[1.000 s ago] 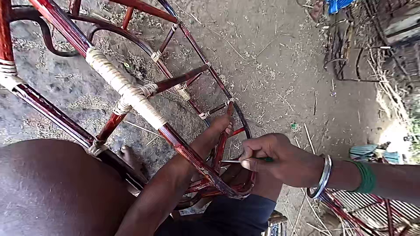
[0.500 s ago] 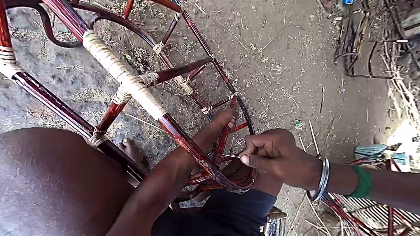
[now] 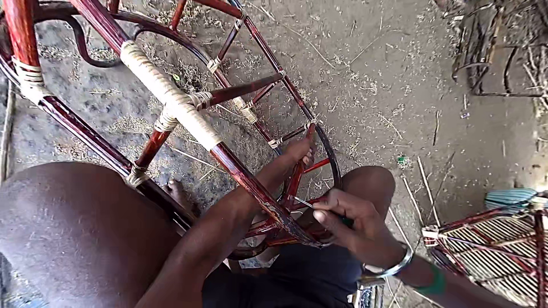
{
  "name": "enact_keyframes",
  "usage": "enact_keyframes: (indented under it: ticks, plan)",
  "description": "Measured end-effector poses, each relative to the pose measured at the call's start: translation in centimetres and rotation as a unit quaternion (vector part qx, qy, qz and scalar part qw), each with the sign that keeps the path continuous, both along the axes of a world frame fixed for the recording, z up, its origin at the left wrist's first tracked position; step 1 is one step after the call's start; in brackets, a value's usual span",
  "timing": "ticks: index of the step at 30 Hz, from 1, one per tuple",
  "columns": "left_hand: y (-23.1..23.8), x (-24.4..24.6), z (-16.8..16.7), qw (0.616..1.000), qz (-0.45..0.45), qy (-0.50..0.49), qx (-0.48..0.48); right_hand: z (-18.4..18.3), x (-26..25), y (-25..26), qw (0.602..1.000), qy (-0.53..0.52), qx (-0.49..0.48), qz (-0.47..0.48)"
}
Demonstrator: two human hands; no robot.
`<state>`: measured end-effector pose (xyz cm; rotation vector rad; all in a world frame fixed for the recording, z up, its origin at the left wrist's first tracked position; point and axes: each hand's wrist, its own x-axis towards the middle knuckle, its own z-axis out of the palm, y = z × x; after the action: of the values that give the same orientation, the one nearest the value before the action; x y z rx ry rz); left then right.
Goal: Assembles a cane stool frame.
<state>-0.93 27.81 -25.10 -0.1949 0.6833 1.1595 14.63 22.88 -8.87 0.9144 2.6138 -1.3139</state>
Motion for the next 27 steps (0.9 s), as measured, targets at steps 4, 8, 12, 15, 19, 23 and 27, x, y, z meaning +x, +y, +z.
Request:
enact_keyframes:
  ticks: [4,8,12,15,19,23,27]
  plan:
    - [-0.7,0.6,0.0,0.997,0.031,-0.059,0.029,0.8,-1.5,1.4,0.998,-0.031,-0.013,0.047]
    - [-0.8,0.9,-0.5,0.987,0.058,-0.139,0.048,-4.1,1.8,-2.0,0.99,0.125,0.056,-0.034]
    - [-0.9,1.1,-0.8,0.978,0.069,-0.185,0.068,-5.3,2.2,-3.1,0.982,0.16,0.088,-0.049]
    - [-0.9,0.9,-0.6,0.979,0.066,-0.185,0.057,-2.7,1.0,-1.7,0.994,0.086,0.069,-0.01]
    - [-0.8,0.8,-0.6,0.991,0.044,-0.123,0.032,2.0,-2.9,1.4,0.99,-0.076,0.045,0.108]
    - [-0.4,0.3,-0.7,0.996,0.019,-0.076,0.045,4.1,-6.0,2.9,0.97,-0.172,0.019,0.171]
    - [-0.6,0.1,-0.8,0.996,0.003,-0.069,0.059,3.9,-5.8,2.7,0.976,-0.159,-0.002,0.151]
